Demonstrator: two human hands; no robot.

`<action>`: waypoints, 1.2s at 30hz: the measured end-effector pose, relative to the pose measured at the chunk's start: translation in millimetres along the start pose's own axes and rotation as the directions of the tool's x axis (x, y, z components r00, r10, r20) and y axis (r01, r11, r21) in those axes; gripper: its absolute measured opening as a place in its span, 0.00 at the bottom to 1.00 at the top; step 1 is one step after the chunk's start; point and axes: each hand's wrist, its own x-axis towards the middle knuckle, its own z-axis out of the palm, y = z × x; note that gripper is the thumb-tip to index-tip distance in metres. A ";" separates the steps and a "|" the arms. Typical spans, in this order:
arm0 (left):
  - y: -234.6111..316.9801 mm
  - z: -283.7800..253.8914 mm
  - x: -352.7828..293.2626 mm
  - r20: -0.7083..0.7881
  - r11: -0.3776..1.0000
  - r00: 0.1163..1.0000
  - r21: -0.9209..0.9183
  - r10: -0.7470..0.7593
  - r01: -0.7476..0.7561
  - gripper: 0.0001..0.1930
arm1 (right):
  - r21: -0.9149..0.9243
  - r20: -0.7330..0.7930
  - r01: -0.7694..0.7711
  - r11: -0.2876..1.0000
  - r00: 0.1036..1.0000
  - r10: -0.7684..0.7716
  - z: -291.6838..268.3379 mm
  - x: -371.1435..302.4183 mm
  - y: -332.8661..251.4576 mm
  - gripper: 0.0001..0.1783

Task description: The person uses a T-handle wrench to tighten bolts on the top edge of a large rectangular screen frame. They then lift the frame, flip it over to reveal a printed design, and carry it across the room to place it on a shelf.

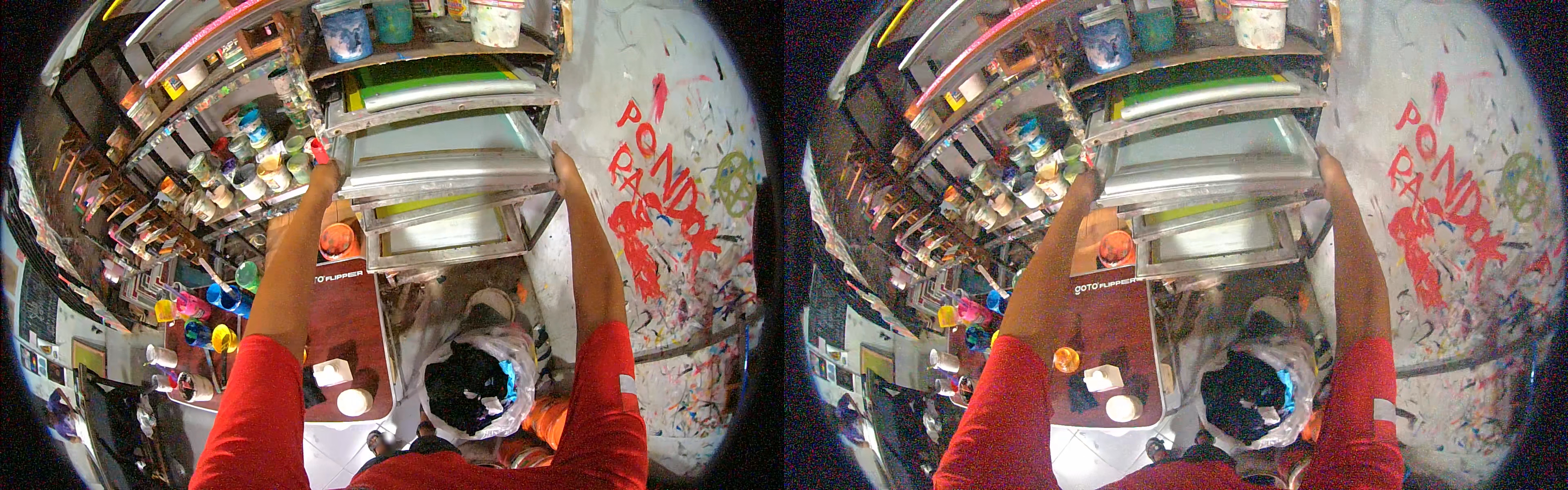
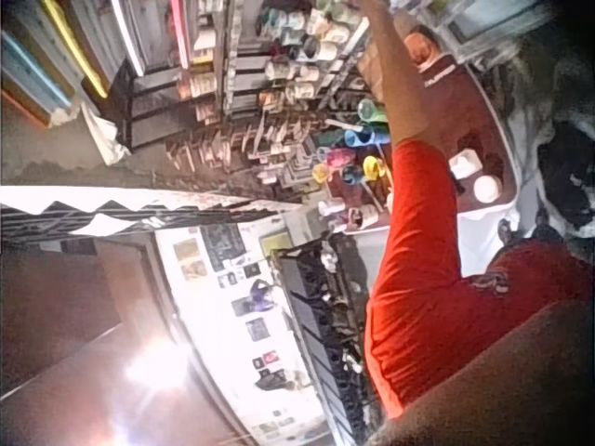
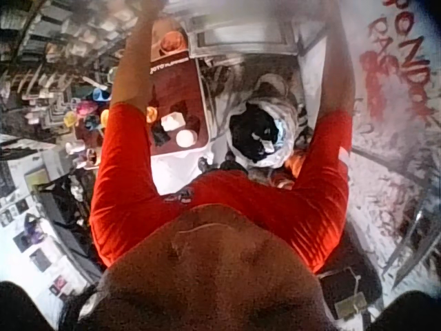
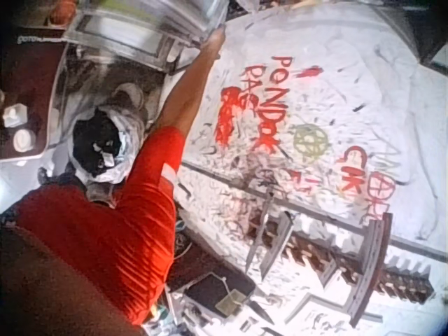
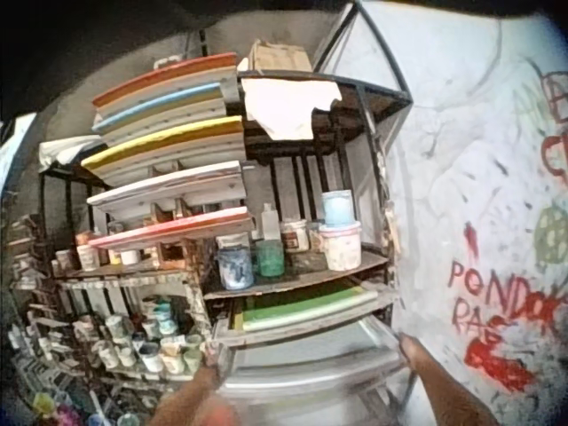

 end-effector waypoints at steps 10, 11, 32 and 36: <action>24.9 0.6 -48.2 0.088 0.805 0.956 -0.522 -0.280 0.284 0.28 | 0.338 -0.150 0.017 0.941 0.988 0.036 -19.9 -23.2 30.3 0.37; 17.9 -7.7 -59.3 0.083 0.806 0.957 -0.523 -0.277 0.278 0.28 | 0.390 -0.160 0.028 0.920 0.986 0.038 -8.8 -37.5 41.4 0.39; -92.7 -118.8 -813.2 -0.137 0.548 0.641 -0.670 -0.755 0.502 0.20 | -0.234 0.901 0.291 0.928 0.423 0.095 261.3 -576.9 331.1 0.11; -122.5 -158.1 -915.7 -0.345 0.668 0.577 -0.470 -0.740 0.577 0.22 | -0.099 0.979 0.428 0.898 0.204 0.010 357.7 -643.9 336.6 0.08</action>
